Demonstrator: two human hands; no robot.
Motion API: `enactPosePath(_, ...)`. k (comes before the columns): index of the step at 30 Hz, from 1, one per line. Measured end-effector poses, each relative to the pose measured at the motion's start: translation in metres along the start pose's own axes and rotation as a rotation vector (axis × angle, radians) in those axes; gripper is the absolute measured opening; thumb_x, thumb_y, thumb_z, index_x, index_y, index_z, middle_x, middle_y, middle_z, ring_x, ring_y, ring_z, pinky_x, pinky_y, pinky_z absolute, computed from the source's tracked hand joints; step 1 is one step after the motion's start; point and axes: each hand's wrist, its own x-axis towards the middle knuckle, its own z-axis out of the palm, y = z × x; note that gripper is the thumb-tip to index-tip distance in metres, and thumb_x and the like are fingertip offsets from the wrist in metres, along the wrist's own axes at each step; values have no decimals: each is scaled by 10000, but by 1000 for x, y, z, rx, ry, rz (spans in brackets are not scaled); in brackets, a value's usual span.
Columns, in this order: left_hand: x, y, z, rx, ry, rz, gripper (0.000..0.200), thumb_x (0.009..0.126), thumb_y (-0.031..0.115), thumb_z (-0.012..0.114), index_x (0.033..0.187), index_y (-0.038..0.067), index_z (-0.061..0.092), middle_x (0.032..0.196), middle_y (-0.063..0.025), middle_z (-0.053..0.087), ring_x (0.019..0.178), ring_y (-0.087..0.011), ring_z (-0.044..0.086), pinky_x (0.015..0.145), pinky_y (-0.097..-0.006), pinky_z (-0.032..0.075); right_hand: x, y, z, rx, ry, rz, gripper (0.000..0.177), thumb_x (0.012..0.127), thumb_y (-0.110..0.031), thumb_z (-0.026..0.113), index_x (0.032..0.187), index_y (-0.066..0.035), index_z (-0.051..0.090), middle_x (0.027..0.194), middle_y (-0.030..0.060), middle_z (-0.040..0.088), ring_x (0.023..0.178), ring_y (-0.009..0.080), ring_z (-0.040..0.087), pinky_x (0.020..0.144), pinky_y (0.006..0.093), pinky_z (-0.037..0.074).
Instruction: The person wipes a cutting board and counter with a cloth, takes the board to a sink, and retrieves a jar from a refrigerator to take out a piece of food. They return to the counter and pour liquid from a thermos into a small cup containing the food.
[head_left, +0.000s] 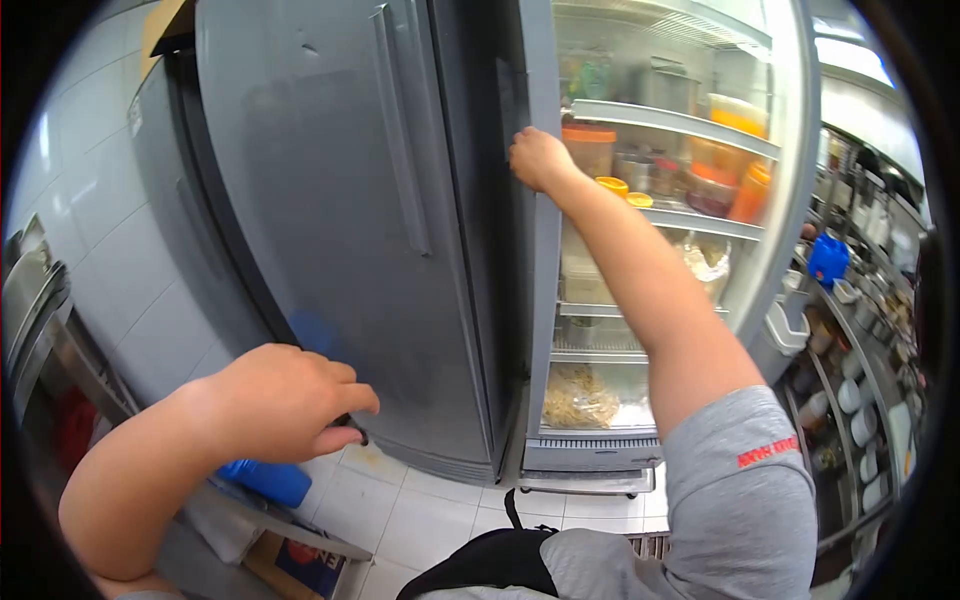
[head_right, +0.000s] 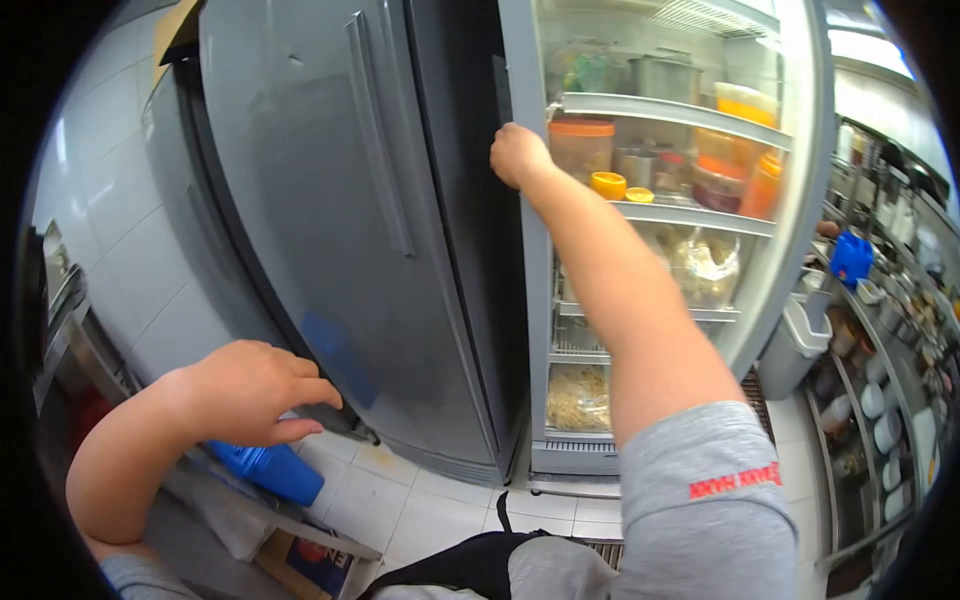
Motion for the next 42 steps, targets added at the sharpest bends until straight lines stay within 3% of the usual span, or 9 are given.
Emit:
enactPosePath(16,105,-71,26,282,208,400,225,862,310,630,977,117,624,850,-39,623,804,-237,641,721,-380,502,-263,14,-195,256,555,-126,320,700,-206,727,574,-107,450,657,1,421,653,204,449,674,360,410)
enactPosePath(18,147,-68,19,316,290,452,201,855,311,632,900,116,611,829,-30,619,788,-232,639,710,-378,498,-343,9,-210,154,709,276,387,871,-401,605,638,-117,485,908,84,556,928,286,519,837,489,440)
enactPosePath(20,198,-59,4,382,385,474,203,843,314,635,847,113,613,803,-38,624,778,-238,641,712,-378,495,-393,23,-232,233,711,566,472,933,-431,525,1154,-25,623,1325,198,508,1295,343,424,1067,490,344)
enactPosePath(21,227,-53,-3,401,437,484,192,836,301,636,827,110,615,786,-42,624,777,-243,642,707,-380,495,-421,17,-243,5,524,722,770,910,-408,573,1471,9,250,1504,237,285,1354,408,341,1127,475,241)
enactPosePath(27,418,-8,-83,440,637,329,135,805,192,605,849,77,660,844,-87,658,843,-293,650,705,-418,516,-622,30,-230,50,291,1448,435,980,-200,520,1324,63,488,1332,194,532,1268,209,477,1093,343,300)
enactPosePath(30,530,-6,-124,289,741,212,163,797,121,587,916,58,678,990,-122,651,979,-311,630,803,-427,533,-721,53,-216,57,525,1612,386,1006,-189,452,1286,65,529,1362,193,506,1271,235,476,1092,337,312)
enactPosePath(32,601,-9,-147,267,726,133,222,813,95,558,1002,69,674,1099,-134,623,1085,-309,592,899,-423,505,-718,84,-202,223,1045,1909,777,900,-320,593,1479,38,219,1424,311,354,1252,397,441,1026,458,361)
enactPosePath(33,625,-4,-157,185,673,71,258,823,94,545,1051,72,662,1153,-133,609,1130,-311,569,943,-413,479,-599,76,-203,-312,554,1679,821,870,-332,604,1488,35,207,1399,316,387,1229,399,473,1009,447,400)
enactPosePath(42,775,10,-180,-117,380,-121,569,900,400,565,1363,82,474,1435,-188,407,1306,-331,437,1083,-406,369,-642,110,-171,-552,407,1509,642,917,-282,571,1416,46,335,1385,274,431,1230,335,483,1024,411,389)
